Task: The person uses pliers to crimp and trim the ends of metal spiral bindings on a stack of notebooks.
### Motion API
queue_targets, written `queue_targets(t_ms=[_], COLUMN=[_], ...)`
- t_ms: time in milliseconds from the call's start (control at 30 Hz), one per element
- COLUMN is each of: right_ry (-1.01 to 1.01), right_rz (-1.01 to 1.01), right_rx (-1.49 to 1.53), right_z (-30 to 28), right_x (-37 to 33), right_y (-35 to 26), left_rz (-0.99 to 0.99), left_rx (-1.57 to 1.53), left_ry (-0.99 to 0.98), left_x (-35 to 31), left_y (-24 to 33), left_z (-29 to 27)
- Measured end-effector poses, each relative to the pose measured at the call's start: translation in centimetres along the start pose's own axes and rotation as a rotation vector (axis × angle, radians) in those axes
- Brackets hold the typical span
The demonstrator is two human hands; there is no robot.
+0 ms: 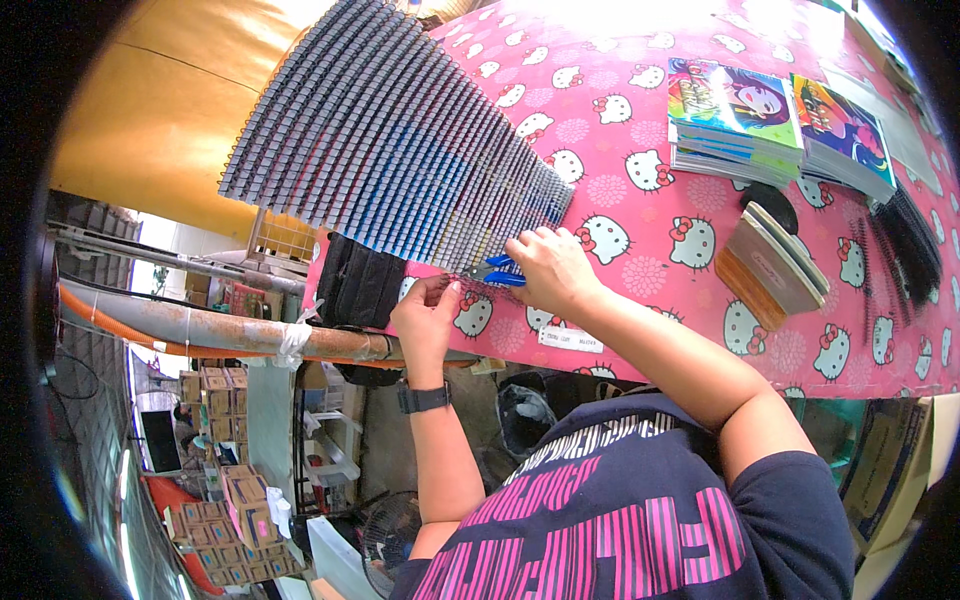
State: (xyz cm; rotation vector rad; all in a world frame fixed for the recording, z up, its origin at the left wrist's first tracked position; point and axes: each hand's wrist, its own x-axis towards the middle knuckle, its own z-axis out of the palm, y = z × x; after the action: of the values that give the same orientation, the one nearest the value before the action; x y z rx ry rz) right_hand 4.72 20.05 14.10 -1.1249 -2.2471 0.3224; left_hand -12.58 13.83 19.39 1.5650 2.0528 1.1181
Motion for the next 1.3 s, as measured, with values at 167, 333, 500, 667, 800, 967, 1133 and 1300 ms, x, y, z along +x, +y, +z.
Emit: queue_targets(t_ms=[167, 333, 500, 667, 800, 967, 1133, 1300], right_ry=[-0.183, -0.066, 0.034, -0.261, -0.107, -0.030, -0.173, -0.015], right_rz=[0.117, 0.040, -0.015, 0.141, 0.039, 0.005, 0.053, -0.010], right_rx=[0.127, 0.121, -0.020, 0.173, 0.108, 0.013, 0.067, -0.009], right_z=[-0.2, 0.3, 0.5, 0.6, 0.4, 0.9, 1.4, 1.0], right_x=[0.2, -0.5, -0.2, -0.2, -0.6, -0.6, -0.6, -1.0], right_y=[0.0, 1.1, 0.4, 0.7, 0.9, 1.0, 1.0, 1.0], left_rz=[-0.014, -0.007, -0.002, 0.004, 0.015, 0.010, 0.050, 0.005], left_rx=[0.024, 0.019, 0.049, 0.086, 0.078, 0.048, 0.213, 0.168], left_ry=[-0.054, -0.039, -0.063, -0.105, -0.102, -0.099, -0.120, -0.139], left_x=[0.4, 0.1, 0.2, 0.4, 0.0, 0.1, 0.3, 0.1], left_y=[-1.4, -1.4, -1.3, -1.6, -2.2, -2.2, -1.6, -1.7], left_z=[0.5, 0.4, 0.5, 1.0, 0.9, 1.2, 1.5, 1.5])
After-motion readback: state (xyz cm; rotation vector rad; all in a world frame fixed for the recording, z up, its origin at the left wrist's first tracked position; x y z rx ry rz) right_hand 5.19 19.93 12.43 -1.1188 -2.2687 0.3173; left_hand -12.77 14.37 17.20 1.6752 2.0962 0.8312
